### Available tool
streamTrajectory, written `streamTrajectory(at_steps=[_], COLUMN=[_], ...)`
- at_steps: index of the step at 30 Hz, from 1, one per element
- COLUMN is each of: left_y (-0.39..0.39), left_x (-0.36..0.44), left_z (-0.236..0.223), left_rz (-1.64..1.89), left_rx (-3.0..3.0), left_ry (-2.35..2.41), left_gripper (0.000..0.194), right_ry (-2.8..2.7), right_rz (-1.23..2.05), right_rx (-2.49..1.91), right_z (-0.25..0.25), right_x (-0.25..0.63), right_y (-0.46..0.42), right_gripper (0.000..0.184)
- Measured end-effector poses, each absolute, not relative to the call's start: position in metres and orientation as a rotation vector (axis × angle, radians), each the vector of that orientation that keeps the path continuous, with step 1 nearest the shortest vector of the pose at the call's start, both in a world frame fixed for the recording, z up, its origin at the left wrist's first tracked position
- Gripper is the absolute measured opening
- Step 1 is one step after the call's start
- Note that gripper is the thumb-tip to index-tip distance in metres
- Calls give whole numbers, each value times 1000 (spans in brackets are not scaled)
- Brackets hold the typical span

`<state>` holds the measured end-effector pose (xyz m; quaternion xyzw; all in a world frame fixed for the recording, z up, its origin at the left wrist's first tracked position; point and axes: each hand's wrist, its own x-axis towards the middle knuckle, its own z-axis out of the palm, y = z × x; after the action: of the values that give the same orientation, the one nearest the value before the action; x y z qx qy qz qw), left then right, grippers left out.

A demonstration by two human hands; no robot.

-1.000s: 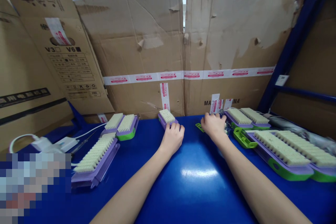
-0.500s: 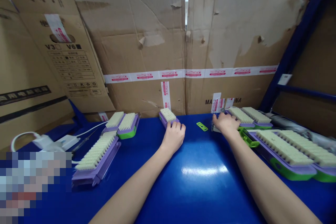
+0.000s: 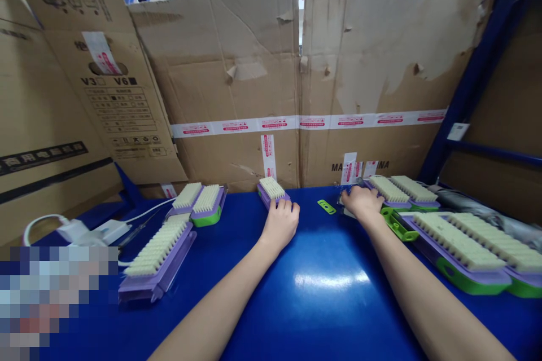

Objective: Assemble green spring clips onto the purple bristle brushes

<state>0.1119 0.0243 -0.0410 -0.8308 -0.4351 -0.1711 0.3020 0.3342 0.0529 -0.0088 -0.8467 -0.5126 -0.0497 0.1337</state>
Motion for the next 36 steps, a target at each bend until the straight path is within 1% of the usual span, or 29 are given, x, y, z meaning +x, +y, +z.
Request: streamTrajectory(at_steps=[3,8,10,18,24,29,36], left_y=[25,25,24,23,24,24,26], left_x=[112,112,112,112,112,113,108], left_z=[-41,-41,-41,-40,-41,-41,-38], left_rz=[-454,-444,-444,-427,-437,-437,-429], left_rx=[-2206,-2186,-2184,-2203,-2183,-2176,-2181], left_ry=[-1156,-1147,-1146,-1167,-1152,-1151,-1160], left_gripper=[26,26,26,26,27,26,25], right_ry=[-1510,-1525,-1508,-1568,-1483,-1416,-1638], right_rz=[-226,30,58,-165,-370,-427,-410], right_rx=[-2419,-2471,-2482,-2396,-2157,-1928,-1579], right_z=[-9,-10,-11,-12,-12,-9,-6], right_x=[335,338,339,341,342,338,304], right_y=[54,55,55,54,52,50,35], right_gripper=[45,55,56,46,38,40,35])
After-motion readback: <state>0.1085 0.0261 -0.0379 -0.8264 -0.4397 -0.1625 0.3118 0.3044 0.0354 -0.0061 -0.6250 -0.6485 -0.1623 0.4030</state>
